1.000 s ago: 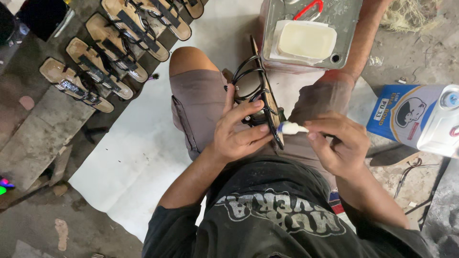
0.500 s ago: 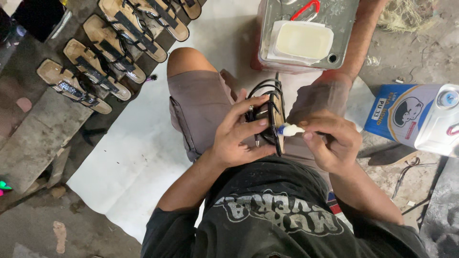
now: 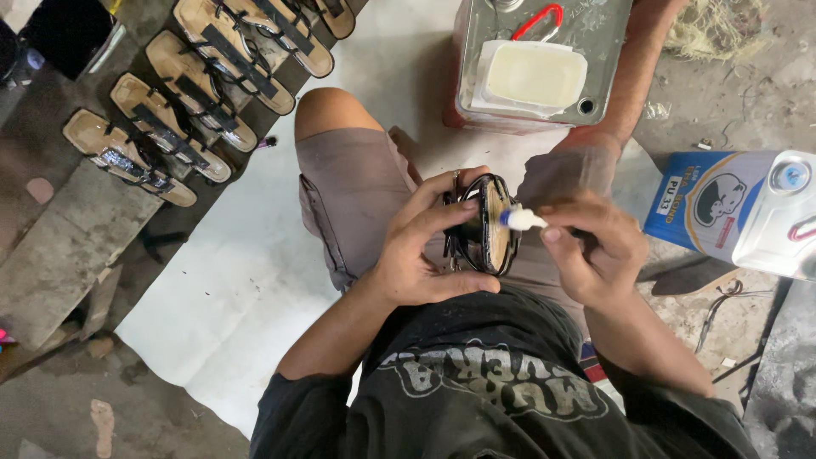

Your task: The person sits on the floor and uses a toothbrush to apply black paint to the straps and edges of a wooden sandal. They repeatedly dip the brush into a container of paint and carefully coat the sandal, then place it on a nearby rack with other finished sandals.

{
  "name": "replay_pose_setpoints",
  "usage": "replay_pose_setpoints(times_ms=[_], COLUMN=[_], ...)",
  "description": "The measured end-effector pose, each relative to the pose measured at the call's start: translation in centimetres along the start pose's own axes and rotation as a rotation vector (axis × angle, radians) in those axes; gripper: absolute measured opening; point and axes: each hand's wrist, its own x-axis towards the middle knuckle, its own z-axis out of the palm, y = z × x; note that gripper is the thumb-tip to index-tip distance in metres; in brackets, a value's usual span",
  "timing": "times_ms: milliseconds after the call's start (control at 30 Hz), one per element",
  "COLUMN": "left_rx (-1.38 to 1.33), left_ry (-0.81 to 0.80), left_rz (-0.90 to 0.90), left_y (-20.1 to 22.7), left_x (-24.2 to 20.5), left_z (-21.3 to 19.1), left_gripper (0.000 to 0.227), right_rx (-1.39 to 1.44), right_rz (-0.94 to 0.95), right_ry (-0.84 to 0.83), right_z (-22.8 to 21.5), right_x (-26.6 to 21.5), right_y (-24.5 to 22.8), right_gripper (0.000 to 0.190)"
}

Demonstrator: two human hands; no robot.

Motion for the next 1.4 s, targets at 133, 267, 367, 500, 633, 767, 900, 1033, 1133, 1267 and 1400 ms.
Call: replay_pose_setpoints(times_ms=[133, 267, 367, 500, 633, 767, 900, 1033, 1133, 1267, 1400], left_rx=[0.047, 0.056, 0.054, -0.009, -0.044, -0.036, -0.046, -0.021, -0.031, -0.078, -0.111], left_ry=[-0.017, 0.031, 0.051, 0.058, 0.033, 0.019, 0.028, 0.022, 0.026, 0.045, 0.086], left_rz=[-0.020, -0.059, -0.097, -0.143, -0.173, -0.253, -0.283, -0.264, -0.274, -0.313, -0.351], left_y=[0.2, 0.6, 0.7, 1.0, 1.4, 2.2, 2.7, 2.6, 2.5, 2.6, 2.4], left_x=[0.2, -0.1, -0.2, -0.2, 0.3, 0.6, 0.7, 0.9, 0.9, 0.8, 0.7], left_z=[-0.1, -0.1, 0.1, 0.3, 0.4, 0.3, 0.2, 0.3, 0.4, 0.6, 0.8], left_gripper=[0.087, 0.086, 0.085, 0.083, 0.077, 0.079, 0.078, 0.074, 0.074, 0.073, 0.071], right_rx=[0.002, 0.071, 0.057, -0.005, -0.019, -0.060, -0.039, -0.041, -0.030, -0.060, -0.078], right_rz=[-0.052, -0.073, -0.093, -0.113, -0.123, -0.171, -0.203, -0.190, -0.191, -0.223, -0.287], right_ry=[-0.024, -0.079, -0.092, -0.067, -0.031, -0.047, -0.096, -0.131, -0.142, -0.131, -0.160], right_z=[0.5, 0.5, 0.5, 0.4, 0.1, -0.1, -0.2, -0.4, -0.5, -0.6, -1.0], right_x=[0.9, 1.1, 1.2, 1.6, 2.2, 2.9, 3.2, 2.9, 2.8, 2.7, 2.8], right_y=[-0.2, -0.8, -0.9, -0.7, -0.5, -0.3, -0.3, -0.4, -0.3, -0.2, -0.3], right_gripper=[0.009, 0.009, 0.010, 0.011, 0.011, 0.011, 0.012, 0.013, 0.014, 0.015, 0.017])
